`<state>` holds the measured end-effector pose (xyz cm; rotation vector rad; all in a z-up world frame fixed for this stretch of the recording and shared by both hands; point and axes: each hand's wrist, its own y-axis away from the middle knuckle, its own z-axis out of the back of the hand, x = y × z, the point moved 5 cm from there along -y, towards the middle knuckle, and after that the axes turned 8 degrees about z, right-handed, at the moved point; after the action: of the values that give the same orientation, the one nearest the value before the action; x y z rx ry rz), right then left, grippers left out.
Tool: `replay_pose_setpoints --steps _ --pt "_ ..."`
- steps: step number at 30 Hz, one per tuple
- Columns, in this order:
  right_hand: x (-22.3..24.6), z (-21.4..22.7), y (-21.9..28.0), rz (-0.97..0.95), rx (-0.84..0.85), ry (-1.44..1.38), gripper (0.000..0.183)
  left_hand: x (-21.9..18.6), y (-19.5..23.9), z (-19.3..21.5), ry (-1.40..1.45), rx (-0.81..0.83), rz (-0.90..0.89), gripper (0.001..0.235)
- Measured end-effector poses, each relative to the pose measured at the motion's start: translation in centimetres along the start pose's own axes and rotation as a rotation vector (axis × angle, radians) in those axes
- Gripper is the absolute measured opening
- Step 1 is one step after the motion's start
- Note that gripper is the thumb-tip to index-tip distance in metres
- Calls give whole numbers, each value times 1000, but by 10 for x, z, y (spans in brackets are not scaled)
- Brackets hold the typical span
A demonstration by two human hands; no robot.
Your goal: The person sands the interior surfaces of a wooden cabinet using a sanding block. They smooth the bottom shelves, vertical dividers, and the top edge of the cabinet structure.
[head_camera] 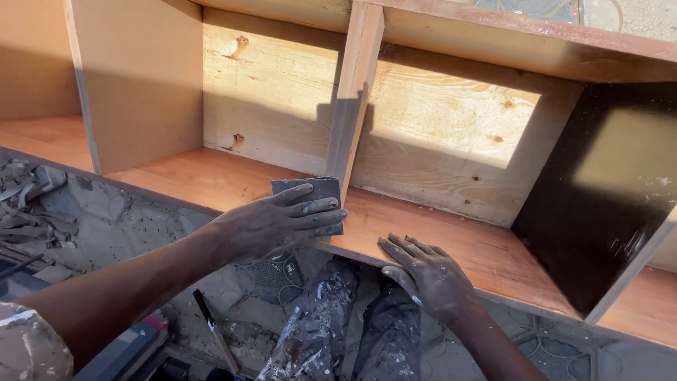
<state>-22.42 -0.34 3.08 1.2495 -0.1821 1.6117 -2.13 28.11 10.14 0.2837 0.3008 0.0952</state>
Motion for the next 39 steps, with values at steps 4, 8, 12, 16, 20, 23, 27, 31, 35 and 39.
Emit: replay_pose_setpoints --steps 4,8,12,16,20,23,27,31,35,39 --pt "-32 12 37 -70 81 27 74 -41 28 -2 -33 7 48 133" --pt "-45 1 41 -43 72 -4 66 -83 4 -5 316 -87 294 111" --pt "-60 2 44 -37 -119 20 56 -88 -33 27 481 -444 610 61" --pt "-33 122 13 77 -558 269 64 23 -67 92 561 -683 731 62" --pt "-57 231 -22 3 -722 626 84 118 -133 103 274 -483 598 101" --pt "-95 276 -33 -140 -640 682 99 137 -175 98 435 -291 492 89" --pt "-138 304 -1 -295 -565 630 95 157 -164 83 460 -471 631 40" --pt "-135 290 46 -281 -663 633 89 196 -194 84 212 -589 799 32" --pt "-138 280 43 -280 -903 499 98 240 -199 72 73 -812 1004 46" --pt "-125 286 44 -332 -947 457 112 248 -213 54 -325 -819 1099 26"
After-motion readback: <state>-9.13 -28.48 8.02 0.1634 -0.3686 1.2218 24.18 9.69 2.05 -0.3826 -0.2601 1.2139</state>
